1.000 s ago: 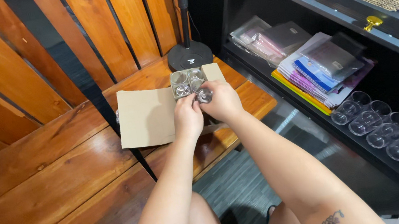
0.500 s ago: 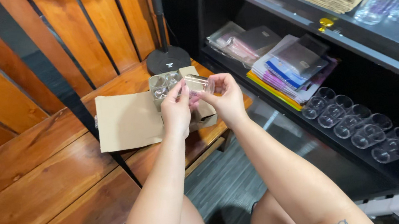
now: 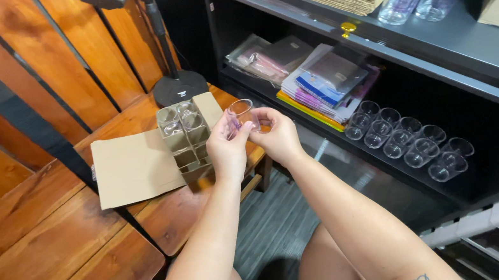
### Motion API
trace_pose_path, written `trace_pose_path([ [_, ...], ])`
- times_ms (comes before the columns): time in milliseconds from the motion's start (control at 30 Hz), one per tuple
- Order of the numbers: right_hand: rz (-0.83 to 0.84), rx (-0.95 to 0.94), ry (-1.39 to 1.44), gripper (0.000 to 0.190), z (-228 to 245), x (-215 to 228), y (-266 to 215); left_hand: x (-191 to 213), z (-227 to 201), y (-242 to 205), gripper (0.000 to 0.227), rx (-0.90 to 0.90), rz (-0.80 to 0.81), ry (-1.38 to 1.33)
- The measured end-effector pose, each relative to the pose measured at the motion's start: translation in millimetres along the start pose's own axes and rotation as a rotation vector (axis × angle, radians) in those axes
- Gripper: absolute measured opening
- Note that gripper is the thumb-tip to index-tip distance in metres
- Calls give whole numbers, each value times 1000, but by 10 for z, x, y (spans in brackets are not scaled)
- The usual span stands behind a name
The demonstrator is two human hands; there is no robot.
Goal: The person unpacks small clear glasses from a cardboard box and places them on a nearby shelf. The person removes each glass individually from the box and sets it down on the shelf, repeating this process until the box is empty.
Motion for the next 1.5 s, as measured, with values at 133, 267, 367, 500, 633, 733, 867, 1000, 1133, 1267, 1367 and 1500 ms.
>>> trace_pose_path([
  [133, -56, 11, -56, 42, 22, 264, 38, -213, -202, -71, 63, -11, 29, 95],
  [267, -91, 92, -4, 55, 257, 634, 43, -607, -513, -155, 64, -31, 91, 45],
  [367, -153, 150, -9, 51, 450, 1025, 99, -950, -821, -204, 63, -83, 129, 11],
  [500, -266, 269, -98, 47, 869, 1670, 112, -1543, -1092, -198, 65, -270, 160, 98],
  [633, -381, 325, -236, 40, 1317, 2283, 29, -2163, -1416, -239, 61, -304, 272, -9],
  [733, -465, 393, -339, 36, 1458, 2718, 100, -2581, -1635, -279, 60, -343, 372, 36],
  [867, -532, 317, -379, 48, 1507, 3138, 232, -3063, -1640, -239, 55, -269, 507, -22],
  [1000, -564, 234, -392, 56, 1525, 3332, 351, -3394, -1513, -131, 49, -251, 594, 92],
  [1133, -581, 187, -424, 59, 1448, 3461, 533, -3340, -1708, -212, 51, -218, 641, 109],
  [1267, -573, 153, -466, 58, 1409, 3480, 636, -3404, -1602, -170, 51, -197, 662, 151],
  [1367, -573, 139, -497, 58, 1359, 3494, 702, -3402, -1601, -175, 50, -189, 687, 175],
  [1500, -578, 151, -530, 57, 1370, 3488, 725, -3340, -1687, -213, 50, -206, 701, 160],
])
Point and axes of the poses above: each hand's wrist, its own y-axis towards the middle knuckle, its own x-axis out of the back of the hand, z = x × y, the point moved 7 cm from there along y, towards the middle knuckle, and after that the axes turned 5 degrees about -x, right-handed, at the moved point
